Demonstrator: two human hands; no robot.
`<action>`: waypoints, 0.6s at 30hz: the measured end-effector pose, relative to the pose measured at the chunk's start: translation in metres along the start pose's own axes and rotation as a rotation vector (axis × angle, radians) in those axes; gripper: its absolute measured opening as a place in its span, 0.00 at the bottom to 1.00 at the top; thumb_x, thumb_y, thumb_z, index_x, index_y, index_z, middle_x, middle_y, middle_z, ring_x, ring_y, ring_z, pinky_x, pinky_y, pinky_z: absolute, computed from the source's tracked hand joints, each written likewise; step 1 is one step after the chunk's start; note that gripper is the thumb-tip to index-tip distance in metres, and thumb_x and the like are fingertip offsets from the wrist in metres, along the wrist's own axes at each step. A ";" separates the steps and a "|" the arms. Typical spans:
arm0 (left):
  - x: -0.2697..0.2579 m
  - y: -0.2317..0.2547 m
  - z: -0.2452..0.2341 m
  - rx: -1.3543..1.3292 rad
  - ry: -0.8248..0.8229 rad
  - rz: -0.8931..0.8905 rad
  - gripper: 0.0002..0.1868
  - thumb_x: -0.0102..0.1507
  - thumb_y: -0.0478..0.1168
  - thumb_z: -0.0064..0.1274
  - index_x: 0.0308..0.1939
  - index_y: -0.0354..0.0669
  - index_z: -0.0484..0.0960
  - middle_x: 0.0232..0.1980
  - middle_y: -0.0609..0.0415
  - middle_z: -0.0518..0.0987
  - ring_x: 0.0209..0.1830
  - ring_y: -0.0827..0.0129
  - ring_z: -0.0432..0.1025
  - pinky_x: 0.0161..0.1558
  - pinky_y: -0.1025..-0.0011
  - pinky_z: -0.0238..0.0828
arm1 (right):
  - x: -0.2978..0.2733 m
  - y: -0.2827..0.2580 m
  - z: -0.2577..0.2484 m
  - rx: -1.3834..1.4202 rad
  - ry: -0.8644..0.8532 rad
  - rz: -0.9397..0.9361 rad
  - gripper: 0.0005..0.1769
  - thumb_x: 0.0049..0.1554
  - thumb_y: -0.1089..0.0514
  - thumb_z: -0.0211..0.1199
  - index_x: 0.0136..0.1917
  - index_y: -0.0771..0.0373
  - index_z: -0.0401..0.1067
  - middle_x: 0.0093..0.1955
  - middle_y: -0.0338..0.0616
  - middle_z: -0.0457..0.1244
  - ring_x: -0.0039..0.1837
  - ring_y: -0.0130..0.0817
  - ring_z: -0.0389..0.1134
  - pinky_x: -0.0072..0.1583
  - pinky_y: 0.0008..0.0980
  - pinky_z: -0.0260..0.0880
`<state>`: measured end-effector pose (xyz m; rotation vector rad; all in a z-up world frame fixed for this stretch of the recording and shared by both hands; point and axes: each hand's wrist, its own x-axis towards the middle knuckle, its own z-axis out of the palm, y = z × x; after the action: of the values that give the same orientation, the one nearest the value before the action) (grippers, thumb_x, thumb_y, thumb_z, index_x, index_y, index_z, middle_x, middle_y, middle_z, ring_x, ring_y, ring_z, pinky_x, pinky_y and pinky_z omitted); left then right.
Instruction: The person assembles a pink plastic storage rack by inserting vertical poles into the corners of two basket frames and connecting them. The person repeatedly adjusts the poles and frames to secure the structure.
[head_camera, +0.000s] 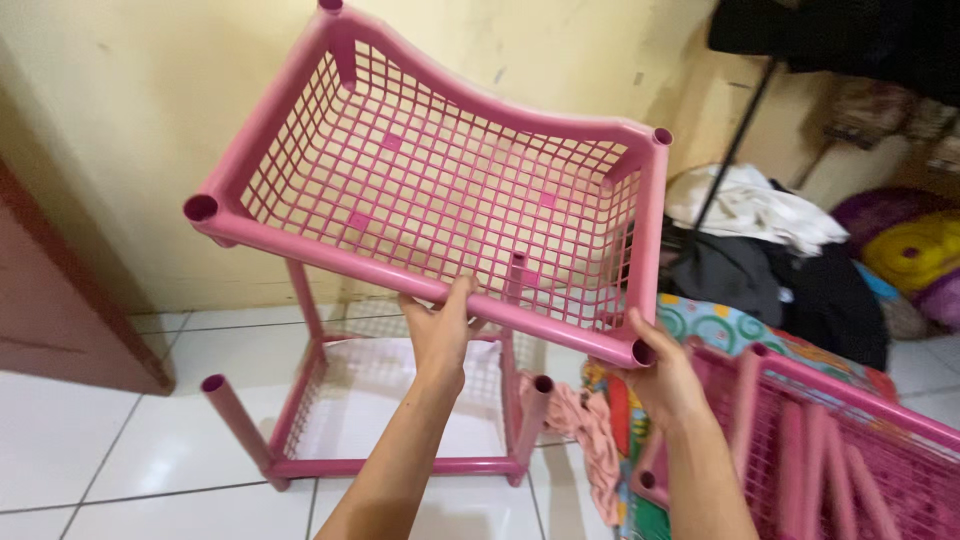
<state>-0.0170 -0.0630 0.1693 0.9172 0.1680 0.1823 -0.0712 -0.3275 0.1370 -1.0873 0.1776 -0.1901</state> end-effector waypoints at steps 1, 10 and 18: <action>-0.006 -0.009 0.008 -0.001 -0.016 -0.006 0.44 0.59 0.37 0.60 0.72 0.50 0.50 0.54 0.42 0.78 0.47 0.61 0.79 0.45 0.59 0.85 | -0.003 -0.008 -0.007 -0.049 0.024 -0.001 0.36 0.61 0.46 0.66 0.74 0.69 0.64 0.67 0.53 0.65 0.69 0.48 0.67 0.63 0.56 0.75; -0.079 -0.094 0.104 0.283 -0.169 -0.101 0.45 0.56 0.45 0.68 0.70 0.44 0.56 0.57 0.48 0.76 0.50 0.65 0.78 0.48 0.58 0.84 | -0.023 -0.093 -0.154 -0.362 0.222 -0.207 0.24 0.61 0.62 0.67 0.69 0.69 0.71 0.57 0.52 0.71 0.57 0.42 0.72 0.58 0.41 0.74; -0.114 -0.197 0.186 0.366 -0.481 -0.348 0.37 0.60 0.64 0.65 0.56 0.34 0.82 0.42 0.46 0.72 0.37 0.63 0.70 0.47 0.60 0.82 | -0.073 -0.149 -0.324 -0.404 0.686 -0.223 0.28 0.63 0.59 0.68 0.74 0.58 0.66 0.60 0.43 0.70 0.58 0.33 0.72 0.55 0.37 0.73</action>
<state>-0.0699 -0.3493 0.1307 1.2514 -0.0919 -0.4043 -0.2288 -0.6560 0.1262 -1.4110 0.7341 -0.7530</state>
